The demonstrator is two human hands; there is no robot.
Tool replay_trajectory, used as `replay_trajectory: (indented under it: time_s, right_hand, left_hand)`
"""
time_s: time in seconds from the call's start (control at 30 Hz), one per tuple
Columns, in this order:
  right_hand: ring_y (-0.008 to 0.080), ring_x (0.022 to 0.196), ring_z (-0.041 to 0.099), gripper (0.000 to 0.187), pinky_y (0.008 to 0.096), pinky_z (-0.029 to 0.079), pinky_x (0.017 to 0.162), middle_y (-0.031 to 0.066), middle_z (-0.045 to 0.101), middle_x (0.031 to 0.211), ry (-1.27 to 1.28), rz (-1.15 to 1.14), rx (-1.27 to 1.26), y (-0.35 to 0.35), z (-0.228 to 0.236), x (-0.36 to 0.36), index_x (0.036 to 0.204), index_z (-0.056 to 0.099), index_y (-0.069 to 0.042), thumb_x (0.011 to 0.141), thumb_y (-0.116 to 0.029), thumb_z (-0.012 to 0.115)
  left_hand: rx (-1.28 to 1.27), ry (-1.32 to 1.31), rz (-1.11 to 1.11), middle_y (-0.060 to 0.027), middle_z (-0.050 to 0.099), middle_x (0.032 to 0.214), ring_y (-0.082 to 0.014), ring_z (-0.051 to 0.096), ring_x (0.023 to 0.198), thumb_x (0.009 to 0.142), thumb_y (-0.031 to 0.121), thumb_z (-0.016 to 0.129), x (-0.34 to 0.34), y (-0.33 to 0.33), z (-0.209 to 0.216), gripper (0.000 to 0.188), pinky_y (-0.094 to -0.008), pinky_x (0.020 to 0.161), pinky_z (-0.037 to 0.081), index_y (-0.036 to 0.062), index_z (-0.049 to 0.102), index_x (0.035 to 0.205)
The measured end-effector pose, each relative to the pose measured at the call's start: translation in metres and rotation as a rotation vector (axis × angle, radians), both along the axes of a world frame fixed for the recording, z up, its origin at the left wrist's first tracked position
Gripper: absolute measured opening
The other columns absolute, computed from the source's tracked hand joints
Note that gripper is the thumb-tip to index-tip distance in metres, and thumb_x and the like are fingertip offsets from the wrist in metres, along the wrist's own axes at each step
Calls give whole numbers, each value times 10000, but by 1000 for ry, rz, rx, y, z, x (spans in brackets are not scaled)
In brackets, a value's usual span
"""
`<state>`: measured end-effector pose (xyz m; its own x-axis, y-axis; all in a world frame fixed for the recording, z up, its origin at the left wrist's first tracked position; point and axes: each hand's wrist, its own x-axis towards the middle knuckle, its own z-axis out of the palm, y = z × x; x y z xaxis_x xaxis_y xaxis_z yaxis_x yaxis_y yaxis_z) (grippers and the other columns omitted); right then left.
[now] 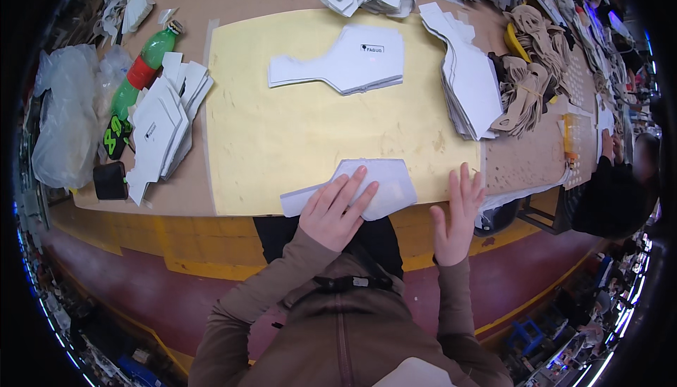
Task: The person applies small rectangular labels to white paper cutouts on a work table. They pick up each cutout, place a label, smooth it down, and set the piece aside. The person repeats this process for multiple items and then stacks the finished pieces.
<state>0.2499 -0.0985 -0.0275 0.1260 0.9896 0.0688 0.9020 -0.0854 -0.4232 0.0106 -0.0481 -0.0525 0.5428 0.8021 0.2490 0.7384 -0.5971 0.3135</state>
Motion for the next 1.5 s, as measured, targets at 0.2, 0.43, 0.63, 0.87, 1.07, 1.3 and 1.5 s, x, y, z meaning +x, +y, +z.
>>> replay_trajectory:
  time_s: [0.2,0.43,0.63,0.87,1.07,1.3,1.5]
  right_hand:
    - [381,1455,328,533,597,90,1192,114,454,1525,-36,229,-20,-2,-7,-16,1401,557,-104,907,-255,690]
    - [271,1050,579,260,396,411,940,62,647,1095,203,-23,125,7,7,-12,1065,739,-100,806,-81,758]
    - [203,841,551,132,357,392,764,-6,611,852,116,-103,44,8,21,-28,907,744,-114,781,-102,782]
    - [227,854,562,88,364,402,792,22,623,834,164,-145,-75,14,28,-27,852,713,-90,789,-107,771]
    - [236,838,591,147,376,450,773,48,619,900,156,84,56,22,21,-13,918,691,-74,783,-78,749]
    - [239,783,605,236,360,482,738,56,633,924,87,473,153,34,18,13,949,676,-22,723,-20,741]
    - [243,800,612,280,372,500,741,72,623,926,25,646,268,41,4,25,952,656,-9,683,-45,725]
  left_hand:
    - [-2,-13,-73,-20,522,1473,-217,472,1338,805,270,729,4,-1,7,590,-437,1090,365,221,591,1377]
    - [-171,-207,-83,-30,605,1338,-239,547,1227,828,275,741,6,8,29,446,-426,1027,398,153,661,1249]
    - [-359,-451,-49,-11,647,1060,-223,570,961,822,114,727,39,16,18,250,-359,848,441,148,742,1069]
    - [-297,-385,-18,37,611,1013,-207,513,868,801,92,721,45,16,18,252,-341,755,390,196,755,1029]
    - [-312,-362,-5,61,597,1015,-193,493,887,777,68,700,51,16,22,272,-353,763,347,211,753,1003]
    - [-348,-358,8,64,579,976,-183,477,856,796,95,701,53,18,26,214,-346,752,336,208,762,968]
    - [-327,-332,6,63,579,974,-177,485,849,804,169,732,54,21,25,148,-344,752,334,215,770,940]
